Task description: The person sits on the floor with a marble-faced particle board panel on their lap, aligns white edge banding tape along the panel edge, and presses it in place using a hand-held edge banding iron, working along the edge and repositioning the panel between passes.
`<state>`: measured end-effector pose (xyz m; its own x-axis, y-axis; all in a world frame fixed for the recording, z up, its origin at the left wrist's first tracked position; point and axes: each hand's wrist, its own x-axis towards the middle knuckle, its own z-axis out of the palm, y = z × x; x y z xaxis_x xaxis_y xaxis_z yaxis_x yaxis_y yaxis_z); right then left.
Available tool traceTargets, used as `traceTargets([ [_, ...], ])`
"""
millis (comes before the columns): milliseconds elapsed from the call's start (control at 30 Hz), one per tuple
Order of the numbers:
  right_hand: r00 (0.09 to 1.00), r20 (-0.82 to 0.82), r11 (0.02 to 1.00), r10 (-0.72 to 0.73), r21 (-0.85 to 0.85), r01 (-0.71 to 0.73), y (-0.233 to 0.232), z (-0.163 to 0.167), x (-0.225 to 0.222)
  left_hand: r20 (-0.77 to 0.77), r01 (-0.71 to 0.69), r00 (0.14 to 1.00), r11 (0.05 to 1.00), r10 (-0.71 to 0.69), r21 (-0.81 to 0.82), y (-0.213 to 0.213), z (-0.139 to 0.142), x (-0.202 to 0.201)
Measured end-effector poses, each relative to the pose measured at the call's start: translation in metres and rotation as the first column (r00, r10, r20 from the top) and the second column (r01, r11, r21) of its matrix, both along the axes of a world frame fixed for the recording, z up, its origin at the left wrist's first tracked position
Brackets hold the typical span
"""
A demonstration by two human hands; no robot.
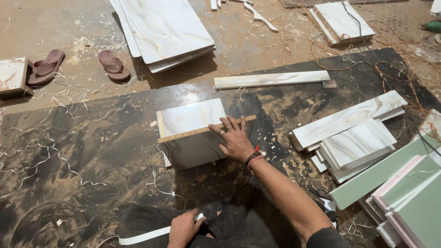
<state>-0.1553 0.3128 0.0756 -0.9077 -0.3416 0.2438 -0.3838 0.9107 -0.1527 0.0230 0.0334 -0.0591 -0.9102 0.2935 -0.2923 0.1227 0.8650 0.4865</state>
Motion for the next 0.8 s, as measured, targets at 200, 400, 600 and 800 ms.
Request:
traceTargets([
  [200,1.000,0.006,1.000,0.003,-0.001,-0.003,-0.001,-0.003,0.003,0.031,0.024,0.999,1.000,-0.024,-0.003,-0.001,0.006,0.002],
  [400,1.000,-0.023,1.000,-0.001,0.009,0.002,-0.001,-0.002,0.001,0.014,0.003,1.000,1.000,-0.003,0.003,-0.001,-0.003,-0.001],
  [600,0.998,0.054,0.999,-0.023,0.029,0.022,-0.002,-0.001,0.000,0.032,0.010,0.999,1.000,-0.010,0.000,-0.002,-0.003,-0.001],
  [800,1.000,-0.013,1.000,-0.004,0.023,0.005,-0.001,-0.009,-0.002,0.033,0.000,0.999,1.000,0.000,-0.007,0.000,0.007,-0.002],
])
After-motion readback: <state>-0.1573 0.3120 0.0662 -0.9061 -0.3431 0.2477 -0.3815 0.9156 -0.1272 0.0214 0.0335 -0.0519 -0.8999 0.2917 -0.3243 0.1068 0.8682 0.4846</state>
